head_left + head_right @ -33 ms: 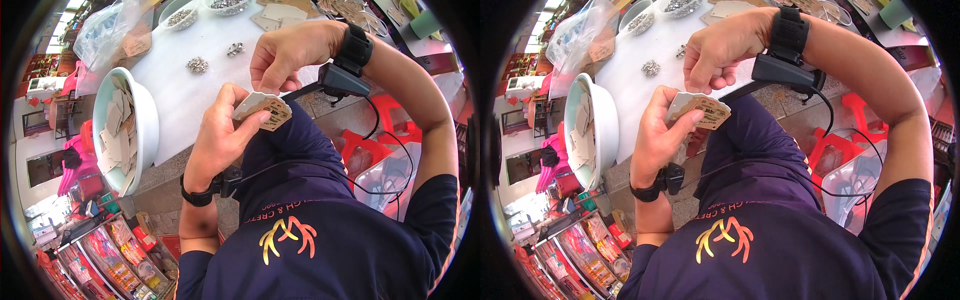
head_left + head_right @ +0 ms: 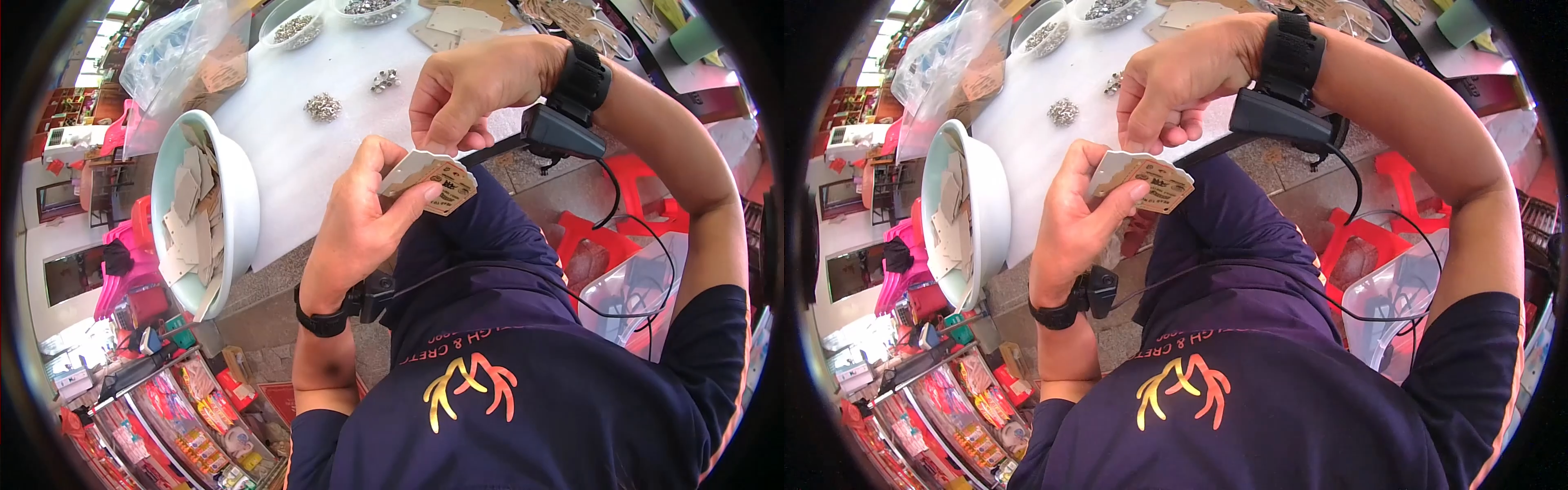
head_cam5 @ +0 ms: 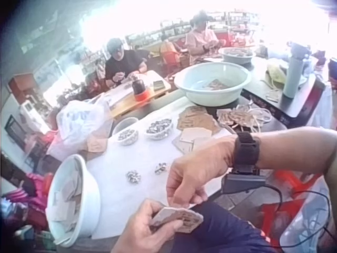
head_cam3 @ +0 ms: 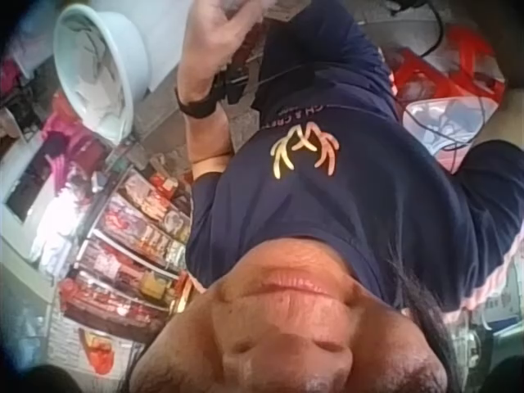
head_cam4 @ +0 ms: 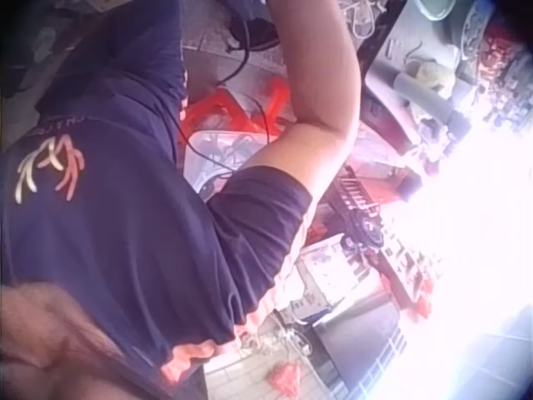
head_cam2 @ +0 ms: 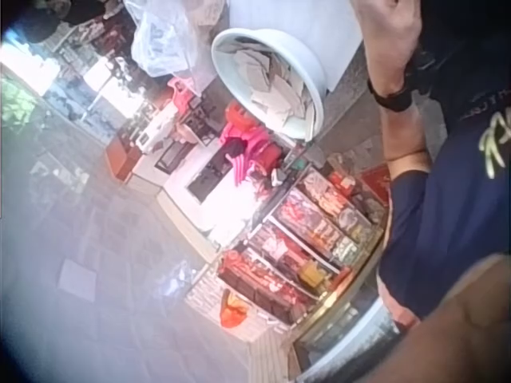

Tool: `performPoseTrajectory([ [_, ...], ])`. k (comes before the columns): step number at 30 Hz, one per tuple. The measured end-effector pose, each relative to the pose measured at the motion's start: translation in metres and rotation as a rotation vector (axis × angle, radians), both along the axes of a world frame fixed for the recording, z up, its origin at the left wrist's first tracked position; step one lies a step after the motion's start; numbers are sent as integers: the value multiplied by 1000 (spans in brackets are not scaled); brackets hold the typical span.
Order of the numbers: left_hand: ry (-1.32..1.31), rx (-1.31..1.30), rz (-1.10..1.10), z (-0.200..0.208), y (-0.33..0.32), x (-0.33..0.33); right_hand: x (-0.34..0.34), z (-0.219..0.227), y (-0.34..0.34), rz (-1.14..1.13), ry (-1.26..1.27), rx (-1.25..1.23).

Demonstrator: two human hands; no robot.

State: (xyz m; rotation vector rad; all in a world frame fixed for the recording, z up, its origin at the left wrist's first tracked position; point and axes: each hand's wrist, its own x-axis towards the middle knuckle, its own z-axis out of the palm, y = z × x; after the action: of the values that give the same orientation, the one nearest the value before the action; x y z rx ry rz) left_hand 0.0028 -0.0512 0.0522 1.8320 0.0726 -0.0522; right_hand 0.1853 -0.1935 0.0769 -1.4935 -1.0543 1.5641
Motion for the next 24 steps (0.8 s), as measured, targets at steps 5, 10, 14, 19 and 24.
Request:
performPoseTrajectory([
  [5, 52, -199, -1, -1, 2, 0, -3, -2, -7, -134, 43, 8],
  [10, 27, -238, -47, -3, 3, 1, -1, -7, -12, -206, 128, -15],
  [14, 47, -250, -37, -1, 1, 0, 1, -10, -16, -186, 114, -15],
  [19, 39, -259, -68, -3, 2, -1, 1, -12, -15, -135, 90, 8],
  [24, 122, -231, -92, 1, 0, 2, 1, -14, -15, -102, 95, -27],
])
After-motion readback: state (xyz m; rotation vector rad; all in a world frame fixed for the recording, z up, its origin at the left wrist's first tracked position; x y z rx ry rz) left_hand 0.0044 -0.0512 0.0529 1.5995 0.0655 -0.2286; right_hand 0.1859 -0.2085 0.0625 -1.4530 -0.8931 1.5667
